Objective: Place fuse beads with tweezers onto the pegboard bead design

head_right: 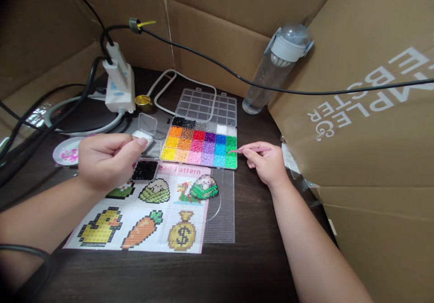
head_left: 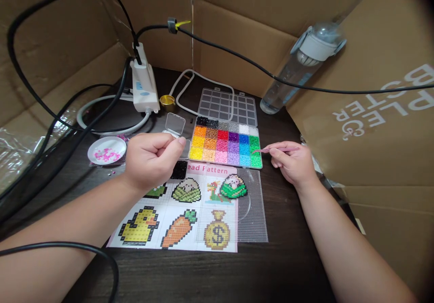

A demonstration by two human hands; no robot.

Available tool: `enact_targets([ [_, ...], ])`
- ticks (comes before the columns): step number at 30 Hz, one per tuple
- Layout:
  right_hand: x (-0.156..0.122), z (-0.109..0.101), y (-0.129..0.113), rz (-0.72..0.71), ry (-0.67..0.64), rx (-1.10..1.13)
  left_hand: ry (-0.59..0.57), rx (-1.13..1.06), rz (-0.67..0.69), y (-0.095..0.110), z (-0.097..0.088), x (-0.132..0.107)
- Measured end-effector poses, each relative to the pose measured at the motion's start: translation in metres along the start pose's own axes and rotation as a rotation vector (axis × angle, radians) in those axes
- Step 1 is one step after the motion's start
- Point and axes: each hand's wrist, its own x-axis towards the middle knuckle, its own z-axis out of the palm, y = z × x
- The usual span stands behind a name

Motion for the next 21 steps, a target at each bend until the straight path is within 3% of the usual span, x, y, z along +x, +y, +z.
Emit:
enact_targets([
  [14, 0.000, 0.002, -0.006, 0.012, 0.004, 0.055, -0.003, 0.006, -0.002, -0.001, 0.000, -0.001],
  [21, -0.009, 0.010, -0.022, -0.044, -0.023, 0.239, -0.001, -0.004, -0.005, -0.002, 0.001, -0.001],
])
